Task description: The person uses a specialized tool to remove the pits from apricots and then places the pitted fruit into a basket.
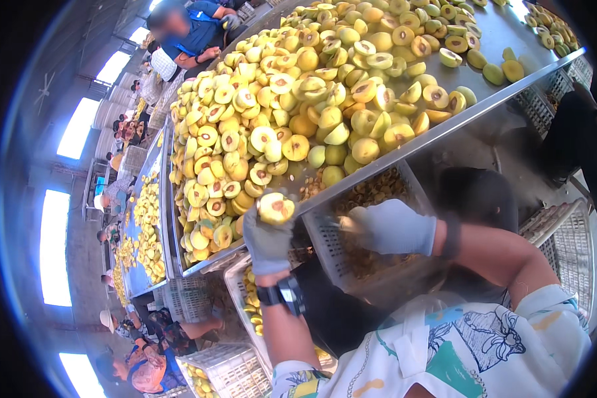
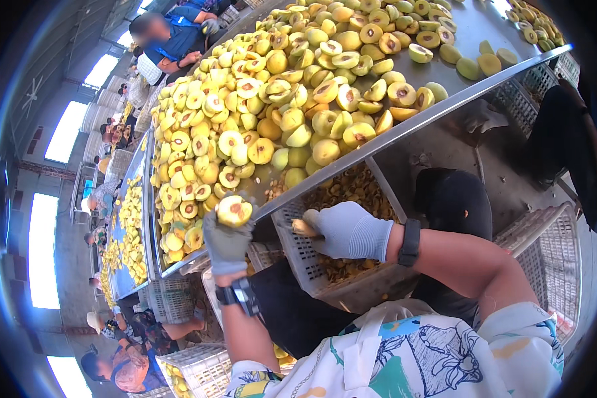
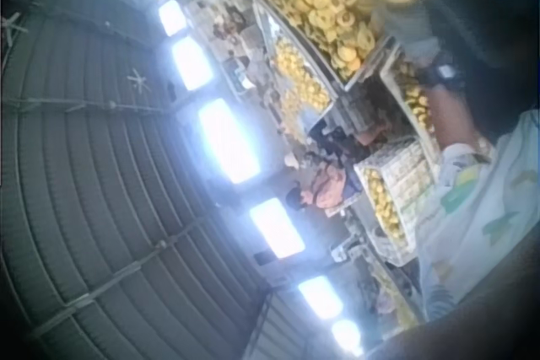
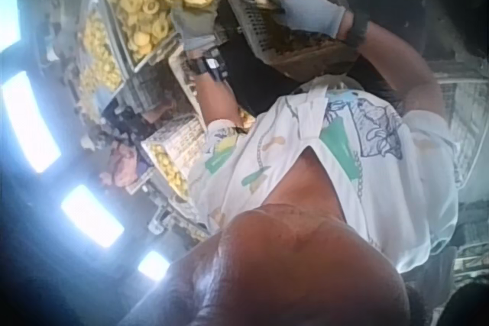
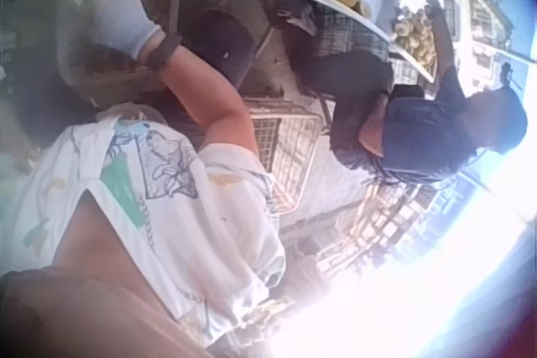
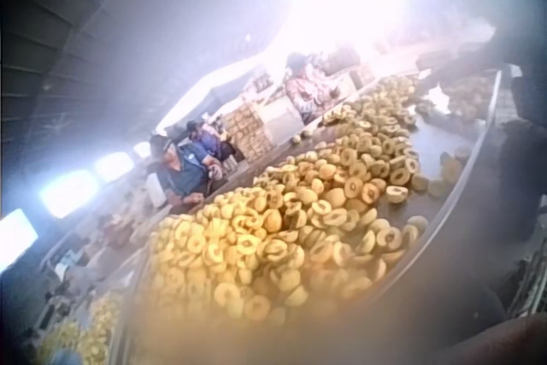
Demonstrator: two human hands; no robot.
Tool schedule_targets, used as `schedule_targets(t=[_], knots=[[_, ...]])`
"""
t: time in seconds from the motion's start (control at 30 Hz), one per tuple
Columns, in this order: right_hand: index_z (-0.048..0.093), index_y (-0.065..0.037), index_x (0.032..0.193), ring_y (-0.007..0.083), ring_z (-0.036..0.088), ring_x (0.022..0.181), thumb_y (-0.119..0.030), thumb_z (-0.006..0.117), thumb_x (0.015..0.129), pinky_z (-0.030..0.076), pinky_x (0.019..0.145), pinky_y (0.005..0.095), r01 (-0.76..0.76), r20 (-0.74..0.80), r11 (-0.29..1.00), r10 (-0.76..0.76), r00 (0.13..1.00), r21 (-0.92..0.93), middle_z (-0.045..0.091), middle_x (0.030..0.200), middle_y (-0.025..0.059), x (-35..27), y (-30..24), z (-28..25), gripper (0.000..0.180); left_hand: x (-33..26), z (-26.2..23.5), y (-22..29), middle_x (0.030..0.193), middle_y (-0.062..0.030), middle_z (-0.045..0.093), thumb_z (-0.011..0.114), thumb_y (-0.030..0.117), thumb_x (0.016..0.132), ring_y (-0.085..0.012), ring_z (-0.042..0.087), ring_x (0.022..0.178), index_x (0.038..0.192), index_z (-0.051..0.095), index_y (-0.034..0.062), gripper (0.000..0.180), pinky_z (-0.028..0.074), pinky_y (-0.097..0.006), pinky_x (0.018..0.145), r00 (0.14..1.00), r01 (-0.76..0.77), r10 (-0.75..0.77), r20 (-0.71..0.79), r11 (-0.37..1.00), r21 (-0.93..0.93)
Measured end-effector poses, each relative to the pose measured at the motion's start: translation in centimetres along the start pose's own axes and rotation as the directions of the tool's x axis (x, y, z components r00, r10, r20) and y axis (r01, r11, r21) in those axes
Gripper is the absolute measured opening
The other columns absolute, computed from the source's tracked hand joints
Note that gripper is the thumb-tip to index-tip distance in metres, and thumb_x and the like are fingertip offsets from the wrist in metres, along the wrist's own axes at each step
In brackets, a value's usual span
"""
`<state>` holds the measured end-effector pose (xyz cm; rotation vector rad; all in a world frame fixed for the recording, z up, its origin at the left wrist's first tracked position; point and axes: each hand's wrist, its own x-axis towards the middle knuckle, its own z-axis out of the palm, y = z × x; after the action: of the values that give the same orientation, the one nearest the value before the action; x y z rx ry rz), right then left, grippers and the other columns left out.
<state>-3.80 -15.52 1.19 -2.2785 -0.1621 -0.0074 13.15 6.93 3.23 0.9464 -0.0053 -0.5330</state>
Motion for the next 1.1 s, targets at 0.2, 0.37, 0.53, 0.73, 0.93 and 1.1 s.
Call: schedule_targets(t=[0.2, 0.37, 0.53, 0.73, 0.93, 1.1], knots=[[0.054, -0.007, 0.101, 0.0369, 0.066, 0.076, -0.024, 0.065, 0.083, 0.053, 0.068, 0.0453, 0.04, -0.153, 0.999, -0.042, 0.987, -0.019, 0.066, 0.08, 0.016, 0.3, -1.0, 0.2, 0.028, -3.4, 4.0, -4.6, 0.124, -0.0237, 0.059, 0.044, 0.05, 0.098, -0.0394, 0.06, 0.107, 0.126, 0.056, -0.0006, 0.059, 0.052, -0.052, 0.089, 0.982, 0.187, -0.177, 0.062, 0.924, -0.334], [0.054, -0.008, 0.099, 0.0359, 0.066, 0.074, -0.023, 0.065, 0.083, 0.053, 0.064, 0.0448, 0.007, -0.179, 0.994, -0.026, 0.983, -0.105, 0.066, 0.079, 0.0144, 0.6, -1.1, 0.2, 0.025, -3.3, 4.0, -6.7, 0.114, -0.0215, 0.064, 0.04, 0.051, 0.1, -0.0362, 0.063, 0.102, 0.122, 0.059, 0.0007, 0.057, 0.052, -0.047, 0.092, 0.999, -0.035, 0.035, 0.032, 0.999, 0.023], [0.056, -0.006, 0.1, 0.0366, 0.066, 0.075, -0.026, 0.067, 0.084, 0.054, 0.065, 0.0443, 0.012, -0.293, 1.0, -0.007, 0.956, 0.015, 0.066, 0.079, 0.0159, 0.7, -0.6, 0.8, 0.027, -3.7, 4.9, -7.1, 0.115, -0.0213, 0.064, 0.038, 0.048, 0.101, -0.0344, 0.063, 0.106, 0.119, 0.06, -0.0002, 0.056, 0.05, -0.045, 0.095, 0.995, -0.077, 0.074, 0.064, 0.995, 0.061], [0.059, -0.006, 0.102, 0.0384, 0.066, 0.078, -0.028, 0.069, 0.083, 0.054, 0.068, 0.0443, -0.053, -0.285, 0.98, 0.107, 0.953, 0.191, 0.067, 0.083, 0.0182, 1.6, -0.8, 1.2, 0.031, -5.2, 7.2, -8.6, 0.108, -0.0144, 0.065, 0.035, 0.035, 0.105, -0.0221, 0.06, 0.107, 0.116, 0.059, -0.0026, 0.045, 0.048, -0.034, 0.095, 0.932, -0.349, 0.328, 0.156, 0.694, 0.63], [0.06, -0.007, 0.099, 0.0391, 0.065, 0.073, -0.032, 0.068, 0.082, 0.053, 0.067, 0.0444, 0.142, -0.041, 0.978, -0.138, 0.99, 0.155, 0.066, 0.078, 0.019, 1.1, -1.2, 1.0, 0.031, -4.9, 7.0, -8.7, 0.109, -0.0133, 0.065, 0.036, 0.033, 0.105, -0.0226, 0.062, 0.102, 0.119, 0.056, -0.0012, 0.042, 0.05, -0.035, 0.094, 0.964, -0.265, 0.247, 0.101, 0.833, 0.486], [0.057, -0.007, 0.095, 0.0354, 0.067, 0.071, -0.034, 0.067, 0.084, 0.053, 0.063, 0.045, 0.094, -0.028, 0.995, -0.095, 0.995, -0.033, 0.066, 0.074, 0.0156, 0.0, -1.4, 0.4, 0.031, -3.9, 4.7, -7.4, 0.111, -0.0182, 0.065, 0.035, 0.037, 0.104, -0.0318, 0.064, 0.1, 0.118, 0.058, -0.0008, 0.047, 0.054, -0.044, 0.09, 0.981, -0.192, 0.186, 0.046, 0.966, 0.173]])
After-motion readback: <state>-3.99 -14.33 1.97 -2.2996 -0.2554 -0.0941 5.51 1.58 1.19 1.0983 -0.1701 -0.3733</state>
